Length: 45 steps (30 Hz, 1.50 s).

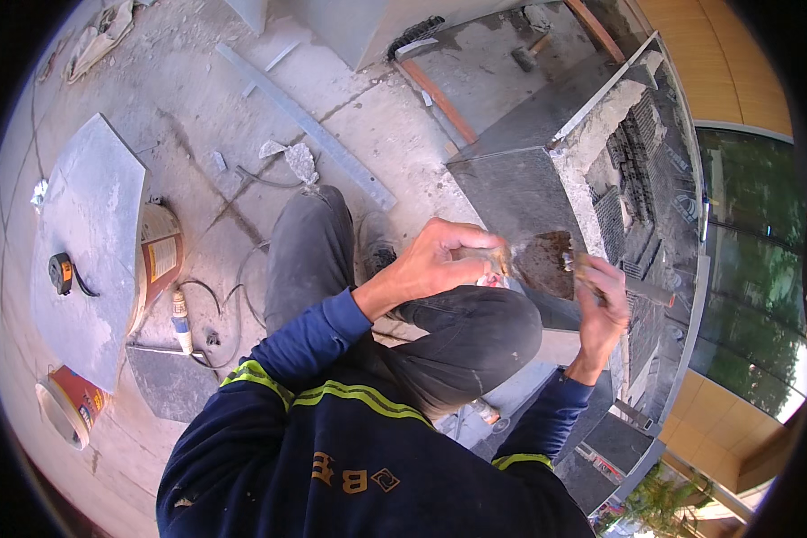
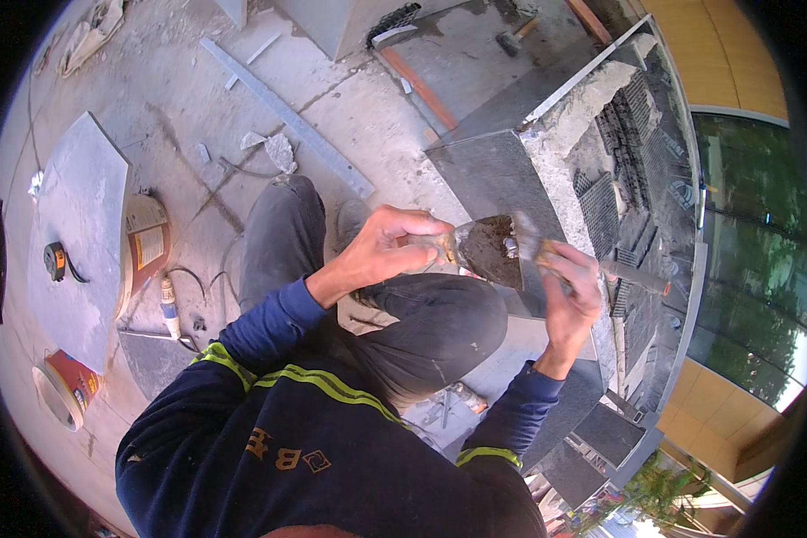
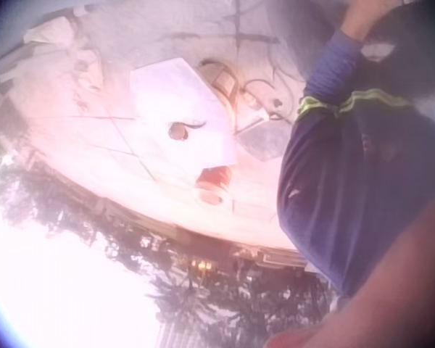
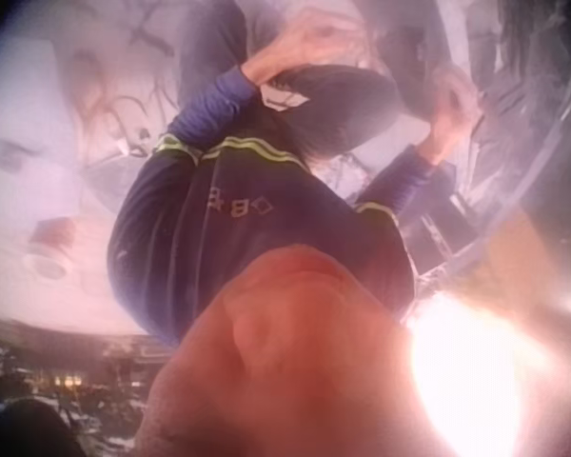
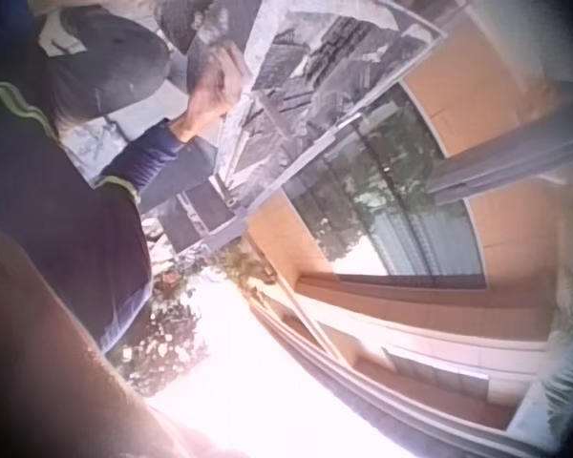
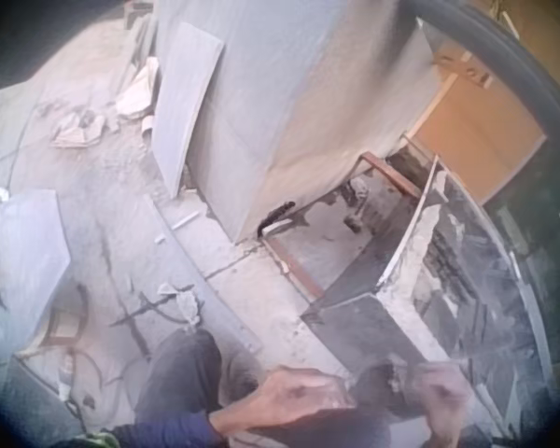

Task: The person applies cement to a concrete surface using a trowel and a smaller tool. They repeatedly scoop cement from a pile and spread it onto the surface, smoothing it out.

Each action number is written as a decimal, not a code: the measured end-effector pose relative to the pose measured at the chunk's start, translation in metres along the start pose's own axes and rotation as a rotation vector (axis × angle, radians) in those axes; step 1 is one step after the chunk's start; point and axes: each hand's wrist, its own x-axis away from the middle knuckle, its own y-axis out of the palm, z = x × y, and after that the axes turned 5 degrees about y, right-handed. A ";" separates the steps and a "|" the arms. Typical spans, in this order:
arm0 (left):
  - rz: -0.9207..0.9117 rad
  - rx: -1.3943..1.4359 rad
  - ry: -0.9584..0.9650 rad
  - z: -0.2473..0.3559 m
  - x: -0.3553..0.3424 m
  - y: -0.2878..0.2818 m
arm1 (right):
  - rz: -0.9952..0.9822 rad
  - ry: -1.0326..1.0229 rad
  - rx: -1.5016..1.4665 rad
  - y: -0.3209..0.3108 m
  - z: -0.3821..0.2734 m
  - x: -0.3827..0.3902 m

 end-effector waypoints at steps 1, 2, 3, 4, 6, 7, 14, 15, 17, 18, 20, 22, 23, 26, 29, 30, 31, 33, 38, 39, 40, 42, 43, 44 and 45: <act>0.002 -0.104 0.033 0.004 -0.001 -0.001 | -0.025 -0.008 0.171 0.003 0.001 -0.001; -0.002 -0.198 0.070 0.008 -0.005 -0.002 | -0.046 -0.014 0.353 0.001 0.000 0.000; -0.008 -0.292 0.107 0.010 -0.007 -0.002 | 0.028 0.101 0.165 0.001 0.020 0.010; 0.053 -0.249 0.060 0.003 -0.007 -0.006 | 0.158 0.166 0.056 0.007 0.022 0.010; 0.157 -0.163 -0.027 -0.022 -0.006 -0.017 | 0.432 0.296 -0.164 0.019 0.020 0.012; 0.161 -0.173 -0.138 -0.024 -0.004 -0.020 | 0.412 0.353 -0.131 0.015 0.020 0.016; 0.358 -0.506 -0.035 -0.041 -0.013 -0.013 | 0.324 0.557 -0.509 0.050 -0.033 0.032; 0.347 -0.500 0.008 -0.039 -0.015 -0.009 | 0.299 0.593 -0.502 0.059 -0.054 0.029; 0.334 -0.488 0.089 -0.031 -0.019 0.002 | 0.281 0.618 -0.366 0.064 -0.062 0.027; 0.308 -0.535 0.091 -0.027 -0.022 0.010 | 0.266 0.627 -0.298 0.065 -0.063 0.027; 0.274 -0.629 0.091 -0.018 -0.026 0.029 | 0.277 0.607 -0.356 0.059 -0.058 0.026; 0.135 -0.747 0.121 -0.005 -0.024 0.042 | 0.276 0.559 -0.356 0.058 -0.059 0.025; 0.064 -0.806 0.133 -0.002 -0.021 0.047 | 0.255 0.565 -0.310 0.057 -0.069 0.023; 0.118 -0.767 0.163 -0.006 -0.014 0.055 | 0.312 0.402 -0.376 0.043 -0.070 0.024; 0.170 -0.640 0.008 -0.009 -0.018 0.036 | 0.269 0.202 -0.304 0.013 -0.060 0.028; 0.186 -0.580 -0.058 -0.011 -0.018 0.029 | 0.242 0.124 -0.278 0.006 -0.052 0.030; 0.172 -0.547 -0.013 -0.012 -0.020 0.022 | 0.276 0.092 -0.232 0.005 -0.047 0.031; 0.069 -0.421 -0.071 -0.013 -0.020 0.015 | 0.151 -0.017 -0.029 -0.009 -0.042 0.026; -0.045 -0.223 -0.131 0.005 -0.015 0.015 | 0.017 -0.061 -0.049 -0.016 -0.022 0.021; -0.044 -0.231 -0.073 0.006 -0.012 0.016 | 0.019 -0.037 -0.085 -0.016 -0.022 0.023; -0.041 -0.242 -0.016 0.006 -0.011 0.016 | 0.022 -0.043 -0.053 -0.016 -0.022 0.022; 0.000 -0.225 0.008 0.006 -0.007 0.014 | 0.029 -0.050 0.007 -0.016 -0.024 0.018; 0.011 -0.214 0.027 0.006 -0.007 0.014 | 0.031 -0.025 0.127 -0.019 -0.025 0.015; 0.036 -0.145 0.045 0.003 -0.004 0.013 | 0.034 0.005 0.245 -0.022 -0.025 0.011; 0.059 -0.075 0.060 -0.003 0.003 0.011 | 0.039 0.040 0.361 -0.024 -0.023 0.007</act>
